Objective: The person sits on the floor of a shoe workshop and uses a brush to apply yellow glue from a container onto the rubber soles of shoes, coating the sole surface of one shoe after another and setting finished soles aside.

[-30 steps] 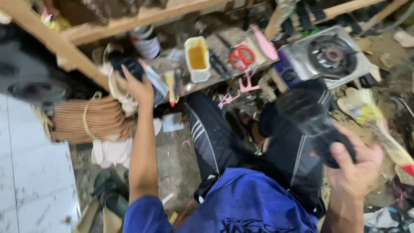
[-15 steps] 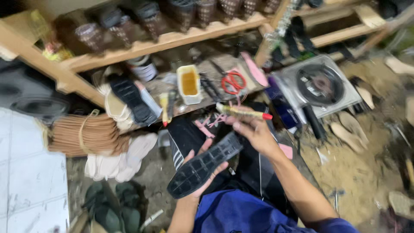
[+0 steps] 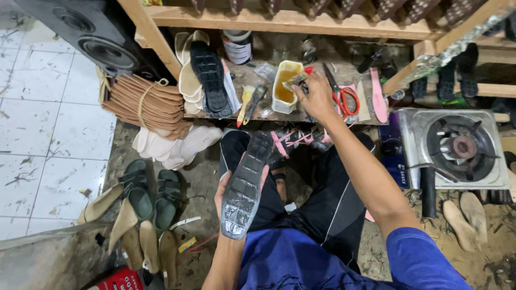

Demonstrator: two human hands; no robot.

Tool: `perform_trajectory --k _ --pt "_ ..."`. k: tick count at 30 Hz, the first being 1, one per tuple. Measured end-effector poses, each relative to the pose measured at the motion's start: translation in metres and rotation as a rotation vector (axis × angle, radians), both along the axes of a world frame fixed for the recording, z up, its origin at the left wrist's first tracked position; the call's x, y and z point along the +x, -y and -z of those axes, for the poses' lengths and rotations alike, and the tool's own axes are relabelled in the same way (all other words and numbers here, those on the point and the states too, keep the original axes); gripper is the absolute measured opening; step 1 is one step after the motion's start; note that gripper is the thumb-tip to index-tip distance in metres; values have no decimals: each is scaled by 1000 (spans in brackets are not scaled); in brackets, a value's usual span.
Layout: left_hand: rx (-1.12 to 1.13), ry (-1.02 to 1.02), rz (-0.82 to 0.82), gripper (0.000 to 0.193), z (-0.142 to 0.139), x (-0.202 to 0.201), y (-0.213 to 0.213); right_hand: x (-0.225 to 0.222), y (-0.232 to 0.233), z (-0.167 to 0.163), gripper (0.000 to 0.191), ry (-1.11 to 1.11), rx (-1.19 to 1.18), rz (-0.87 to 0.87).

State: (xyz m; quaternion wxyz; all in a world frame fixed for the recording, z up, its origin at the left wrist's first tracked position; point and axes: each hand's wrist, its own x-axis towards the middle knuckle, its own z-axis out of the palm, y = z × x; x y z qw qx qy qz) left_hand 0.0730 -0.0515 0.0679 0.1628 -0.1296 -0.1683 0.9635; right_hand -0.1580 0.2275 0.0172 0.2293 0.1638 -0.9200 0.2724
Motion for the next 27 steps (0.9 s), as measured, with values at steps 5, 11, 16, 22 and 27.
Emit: perform_trajectory --k 5,11,16,22,27 --pt "-145 -8 -24 53 6 -7 25 -15 23 1 25 63 255 4" --pt "-149 -89 -146 54 3 -17 41 -8 16 -37 27 -59 258 40" --pt "-206 -100 -163 53 2 -36 32 17 7 -57 32 149 182 13" --pt "-283 -352 -178 51 6 -78 -5 62 23 -117 25 364 -181 -141" --pt "-289 -521 -143 51 -7 -90 -37 162 60 -149 23 333 -774 -285"
